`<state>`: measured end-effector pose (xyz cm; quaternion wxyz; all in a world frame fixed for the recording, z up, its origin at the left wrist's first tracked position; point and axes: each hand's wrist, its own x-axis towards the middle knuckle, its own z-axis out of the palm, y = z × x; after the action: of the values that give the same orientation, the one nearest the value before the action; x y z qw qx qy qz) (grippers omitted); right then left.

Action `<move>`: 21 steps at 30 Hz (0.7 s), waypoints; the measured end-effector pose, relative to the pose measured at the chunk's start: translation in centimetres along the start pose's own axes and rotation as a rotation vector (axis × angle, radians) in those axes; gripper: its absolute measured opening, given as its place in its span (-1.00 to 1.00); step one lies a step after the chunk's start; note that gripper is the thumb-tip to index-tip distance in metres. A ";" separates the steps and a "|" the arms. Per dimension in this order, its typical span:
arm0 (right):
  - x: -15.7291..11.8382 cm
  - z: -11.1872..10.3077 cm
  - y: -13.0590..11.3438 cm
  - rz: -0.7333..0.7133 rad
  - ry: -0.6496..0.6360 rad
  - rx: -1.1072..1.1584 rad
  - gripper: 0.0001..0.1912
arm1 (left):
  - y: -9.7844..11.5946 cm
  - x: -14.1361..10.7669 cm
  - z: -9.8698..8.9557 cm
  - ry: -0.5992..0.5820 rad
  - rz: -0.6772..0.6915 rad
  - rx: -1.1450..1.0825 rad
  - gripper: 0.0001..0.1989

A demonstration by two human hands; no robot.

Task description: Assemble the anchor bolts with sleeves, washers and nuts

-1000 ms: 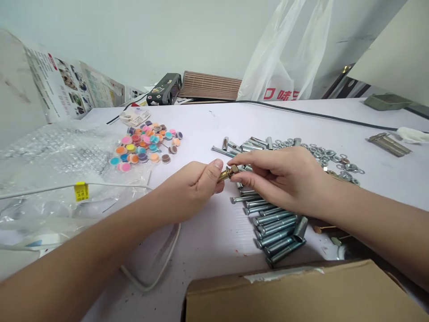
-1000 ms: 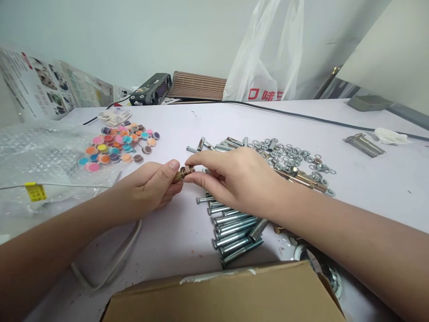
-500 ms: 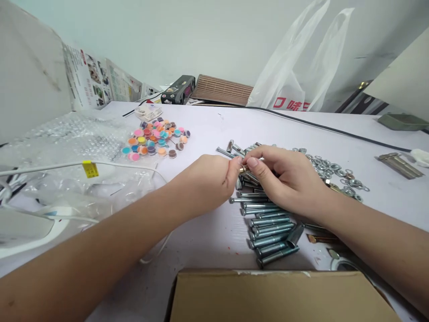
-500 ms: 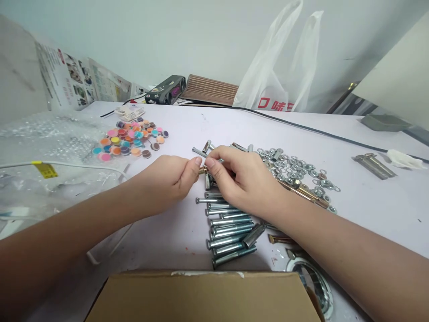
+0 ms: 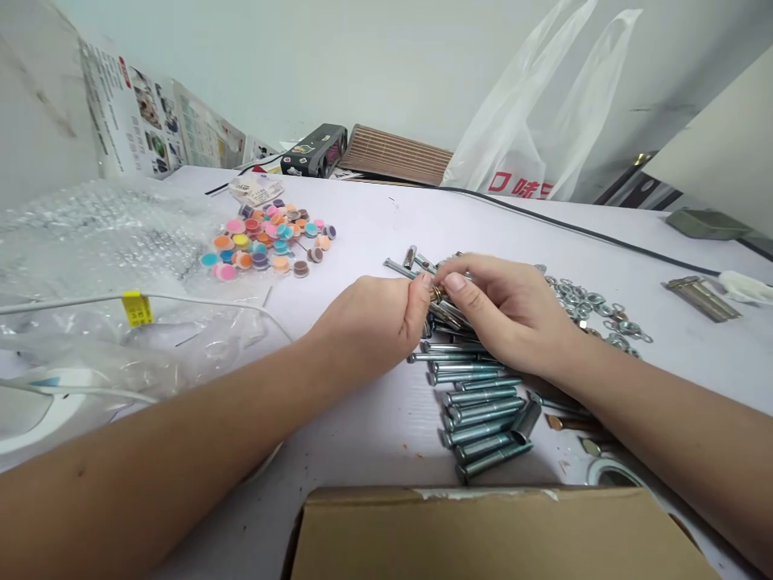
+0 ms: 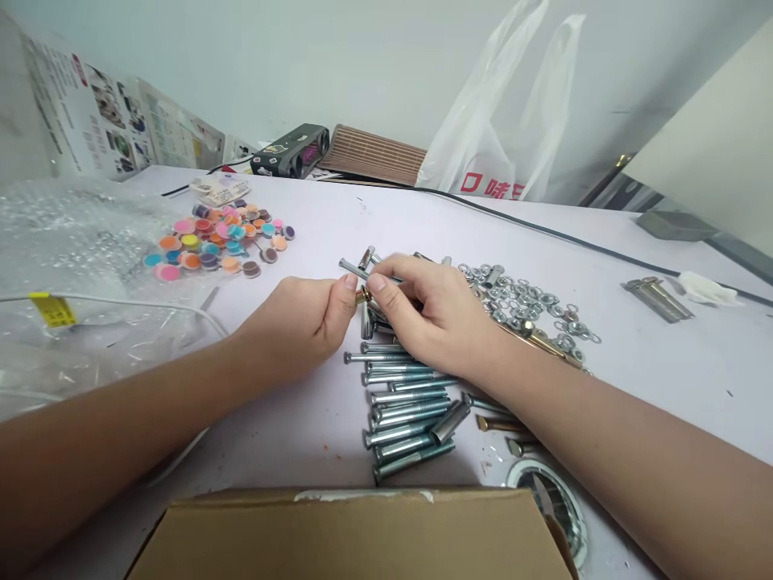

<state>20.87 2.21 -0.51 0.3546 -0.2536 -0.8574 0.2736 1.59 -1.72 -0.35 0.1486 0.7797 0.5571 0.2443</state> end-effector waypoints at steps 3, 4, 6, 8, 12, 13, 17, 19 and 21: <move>-0.1 0.2 0.4 -0.033 -0.007 0.057 -0.28 | -0.1 0.0 0.0 -0.015 0.017 -0.019 -0.51; -0.2 0.3 0.5 -0.023 -0.003 0.083 -0.25 | -0.2 0.0 0.0 -0.020 0.027 -0.025 -0.50; -0.2 0.3 0.9 -0.007 0.016 0.091 -0.22 | -0.3 0.0 -0.1 -0.029 0.021 -0.029 -0.50; -0.3 0.4 0.9 0.014 0.042 0.078 -0.26 | -0.4 0.0 -0.1 -0.045 -0.010 -0.025 -0.49; -0.2 0.5 0.2 -0.002 0.059 0.130 -0.57 | -0.3 0.0 -0.2 -0.076 -0.068 -0.026 -0.48; -0.2 0.4 0.0 -0.026 0.057 0.119 -0.62 | -0.3 0.0 -0.2 -0.084 -0.076 -0.028 -0.47; 0.0 0.2 -0.3 -0.098 0.027 0.057 -0.42 | -0.3 0.0 -0.3 -0.085 -0.045 -0.039 -0.47; -0.1 0.2 -0.2 -0.093 0.022 0.059 -0.32 | -0.5 0.1 -0.3 -0.048 -0.043 -0.074 -0.48; -0.2 0.2 0.0 -0.059 0.044 0.076 -0.39 | -0.6 0.1 -0.4 -0.021 -0.056 -0.105 -0.47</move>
<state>20.86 2.01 -0.77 0.3907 -0.2204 -0.8455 0.2898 0.91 -1.48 -0.33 0.2022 0.7575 0.5634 0.2607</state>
